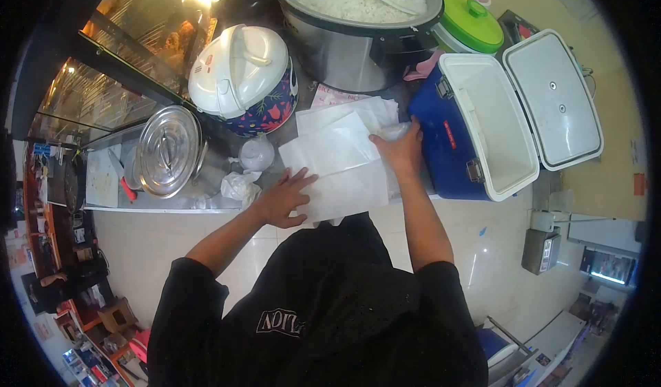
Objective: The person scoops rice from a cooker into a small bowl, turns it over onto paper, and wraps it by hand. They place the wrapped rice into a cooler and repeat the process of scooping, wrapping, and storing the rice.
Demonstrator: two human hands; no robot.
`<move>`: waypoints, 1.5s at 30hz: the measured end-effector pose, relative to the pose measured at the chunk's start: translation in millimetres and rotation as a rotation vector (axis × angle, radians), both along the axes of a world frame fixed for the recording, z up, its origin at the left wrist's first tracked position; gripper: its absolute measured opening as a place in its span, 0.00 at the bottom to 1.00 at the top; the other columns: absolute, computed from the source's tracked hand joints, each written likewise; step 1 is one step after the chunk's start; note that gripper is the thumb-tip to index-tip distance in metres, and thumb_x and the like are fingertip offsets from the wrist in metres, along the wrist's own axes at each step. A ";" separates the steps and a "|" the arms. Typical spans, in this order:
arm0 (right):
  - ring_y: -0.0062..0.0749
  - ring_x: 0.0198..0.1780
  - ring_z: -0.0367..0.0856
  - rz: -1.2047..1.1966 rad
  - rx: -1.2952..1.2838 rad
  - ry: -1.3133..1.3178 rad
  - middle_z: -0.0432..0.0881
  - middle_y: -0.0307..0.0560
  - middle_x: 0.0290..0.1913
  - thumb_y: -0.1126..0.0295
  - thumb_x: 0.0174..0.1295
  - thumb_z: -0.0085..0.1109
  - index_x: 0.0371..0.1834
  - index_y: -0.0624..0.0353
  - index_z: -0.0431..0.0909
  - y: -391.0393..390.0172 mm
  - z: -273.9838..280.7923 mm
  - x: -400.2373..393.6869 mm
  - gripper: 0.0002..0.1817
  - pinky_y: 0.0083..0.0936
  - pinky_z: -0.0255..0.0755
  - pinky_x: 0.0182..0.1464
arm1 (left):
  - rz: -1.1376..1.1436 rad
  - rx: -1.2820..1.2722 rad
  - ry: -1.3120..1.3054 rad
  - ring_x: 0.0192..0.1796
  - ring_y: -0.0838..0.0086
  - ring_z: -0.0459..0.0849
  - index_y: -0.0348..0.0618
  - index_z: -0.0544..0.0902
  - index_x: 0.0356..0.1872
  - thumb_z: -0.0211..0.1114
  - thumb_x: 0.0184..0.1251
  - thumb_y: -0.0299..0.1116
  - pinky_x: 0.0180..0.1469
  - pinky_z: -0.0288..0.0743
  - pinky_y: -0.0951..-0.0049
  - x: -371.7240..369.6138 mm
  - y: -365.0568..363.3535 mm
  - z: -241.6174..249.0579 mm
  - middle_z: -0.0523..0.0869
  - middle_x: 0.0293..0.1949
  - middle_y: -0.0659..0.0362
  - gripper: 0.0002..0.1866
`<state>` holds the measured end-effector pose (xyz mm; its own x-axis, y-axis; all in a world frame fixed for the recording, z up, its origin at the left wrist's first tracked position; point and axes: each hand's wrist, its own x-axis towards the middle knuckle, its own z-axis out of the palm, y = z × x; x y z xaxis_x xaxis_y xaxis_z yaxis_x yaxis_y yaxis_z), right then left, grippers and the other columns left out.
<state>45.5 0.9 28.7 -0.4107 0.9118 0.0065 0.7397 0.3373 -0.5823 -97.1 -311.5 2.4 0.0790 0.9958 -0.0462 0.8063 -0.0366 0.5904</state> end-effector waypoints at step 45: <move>0.49 0.66 0.74 0.647 0.111 0.476 0.75 0.55 0.61 0.70 0.55 0.75 0.57 0.59 0.76 -84.5 -32.7 -34.2 0.26 0.39 0.72 0.66 | 0.424 0.185 0.205 0.76 0.55 0.69 0.47 0.80 0.62 0.70 0.64 0.54 0.70 0.64 0.43 65.0 -4.2 -13.2 0.74 0.70 0.51 0.30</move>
